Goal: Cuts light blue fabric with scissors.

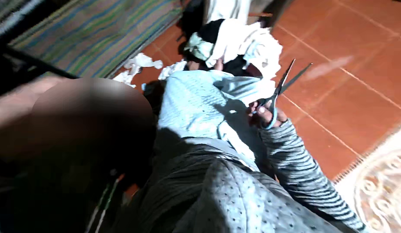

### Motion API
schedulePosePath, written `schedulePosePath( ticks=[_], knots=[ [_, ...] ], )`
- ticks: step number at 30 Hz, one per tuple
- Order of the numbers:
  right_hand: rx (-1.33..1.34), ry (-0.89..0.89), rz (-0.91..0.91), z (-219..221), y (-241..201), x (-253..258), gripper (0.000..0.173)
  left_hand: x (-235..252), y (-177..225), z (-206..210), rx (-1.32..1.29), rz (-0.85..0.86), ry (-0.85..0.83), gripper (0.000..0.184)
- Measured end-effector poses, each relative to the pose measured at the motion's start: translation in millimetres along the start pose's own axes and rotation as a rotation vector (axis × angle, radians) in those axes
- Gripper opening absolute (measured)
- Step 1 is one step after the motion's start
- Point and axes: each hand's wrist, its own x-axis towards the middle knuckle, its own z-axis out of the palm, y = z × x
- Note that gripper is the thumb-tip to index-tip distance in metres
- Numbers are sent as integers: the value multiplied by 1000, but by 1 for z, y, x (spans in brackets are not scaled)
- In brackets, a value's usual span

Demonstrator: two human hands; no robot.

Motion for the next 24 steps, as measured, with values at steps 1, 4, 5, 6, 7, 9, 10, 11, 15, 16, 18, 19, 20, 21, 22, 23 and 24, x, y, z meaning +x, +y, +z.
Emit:
schedulePosePath(
  ticks=[1, 4, 5, 6, 7, 9, 10, 11, 15, 16, 18, 19, 20, 21, 22, 23, 24],
  knots=[
    [-44, 54, -17, -13, 1, -9, 17, 27, 0, 27, 12, 196, 42, 65],
    [-215, 234, 36, -42, 2, -43, 20, 85, 11, 110, -68, 309, -79, 76],
    [-263, 279, 89, -49, 2, -55, 22, 98, 11, 142, -128, 354, -66, 78],
    [-295, 317, 143, -55, 4, -69, 23, 107, 9, 173, -222, 420, -14, 71],
    [-317, 358, 209, -58, 6, -83, 25, 113, 7, 200, -295, 488, 42, 54],
    [-338, 433, 346, -54, 9, -104, 26, 116, 6, 233, -412, 515, 73, 21],
    [-334, 464, 382, -49, 11, -113, 25, 115, 5, 239, -450, 484, 48, 15],
    [-325, 492, 390, -44, 15, -119, 23, 114, 2, 238, -463, 446, 10, 14],
    [-369, 480, 290, -32, 11, -126, 31, 112, -2, 212, -304, 139, -121, 12],
    [-372, 444, 270, -30, 5, -124, 34, 113, -2, 208, -270, 66, -115, 12],
    [-384, 355, 280, -27, -7, -121, 38, 112, -5, 208, -244, 30, -43, 14],
    [-391, 309, 296, -26, -12, -121, 41, 110, -5, 210, -268, 55, 19, 15],
    [-396, 273, 308, -26, -16, -122, 44, 107, -6, 216, -310, 114, 114, 17],
    [-401, 247, 313, -25, -18, -123, 46, 106, -3, 223, -358, 195, 231, 22],
    [-401, 228, 316, -23, -19, -124, 48, 106, 4, 230, -407, 282, 336, 27],
    [-405, 215, 321, -21, -20, -125, 50, 109, 16, 232, -442, 374, 392, 33],
    [-411, 206, 330, -17, -22, -125, 50, 112, 31, 231, -440, 453, 400, 36]
  ],
)
